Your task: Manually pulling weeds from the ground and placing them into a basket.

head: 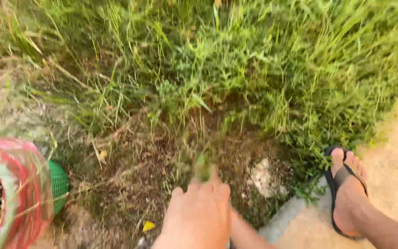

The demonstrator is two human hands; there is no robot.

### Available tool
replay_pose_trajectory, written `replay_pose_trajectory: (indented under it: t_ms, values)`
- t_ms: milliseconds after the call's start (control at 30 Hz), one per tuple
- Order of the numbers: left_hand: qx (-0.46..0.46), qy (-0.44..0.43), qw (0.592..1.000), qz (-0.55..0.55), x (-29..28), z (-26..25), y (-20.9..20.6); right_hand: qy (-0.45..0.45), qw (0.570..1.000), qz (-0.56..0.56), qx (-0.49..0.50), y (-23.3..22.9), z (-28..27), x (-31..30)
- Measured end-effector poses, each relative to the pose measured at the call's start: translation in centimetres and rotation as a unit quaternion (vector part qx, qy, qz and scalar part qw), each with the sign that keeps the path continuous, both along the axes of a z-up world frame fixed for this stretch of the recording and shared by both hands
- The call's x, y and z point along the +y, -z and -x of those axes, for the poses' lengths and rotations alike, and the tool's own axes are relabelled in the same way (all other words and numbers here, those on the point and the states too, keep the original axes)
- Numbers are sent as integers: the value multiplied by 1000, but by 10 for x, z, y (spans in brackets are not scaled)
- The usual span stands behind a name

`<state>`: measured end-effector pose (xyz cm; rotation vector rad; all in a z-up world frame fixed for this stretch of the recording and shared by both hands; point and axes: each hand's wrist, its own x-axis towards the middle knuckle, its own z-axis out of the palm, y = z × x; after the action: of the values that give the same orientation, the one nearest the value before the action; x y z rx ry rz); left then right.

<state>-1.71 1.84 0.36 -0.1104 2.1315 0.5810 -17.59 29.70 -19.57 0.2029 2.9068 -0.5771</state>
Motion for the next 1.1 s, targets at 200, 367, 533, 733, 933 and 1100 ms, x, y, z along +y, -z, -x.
replay_pose_trajectory:
  t_ms: [200, 367, 533, 733, 933, 1100]
  values:
    - [-44, -5, 999, 20, -9, -3, -2, -86, 980, 177, -38, 100, 21, -147]
    - [-24, 1, 999, 43, -8, -2, -6, -153, 984, -5, -93, 146, 115, -149]
    - [-53, 8, 998, 20, 8, 13, 2, -239, 964, -5, -119, 204, 175, -165]
    - [-61, 22, 998, 1, 3, 20, 10, 132, 905, 313, -255, 156, 130, -148]
    - [53, -30, 997, 36, -1, 8, -10, 63, 858, 294, -417, 187, -65, -91]
    - [141, -28, 987, 74, -1, 2, -8, -210, 838, 294, -410, 125, -94, -120]
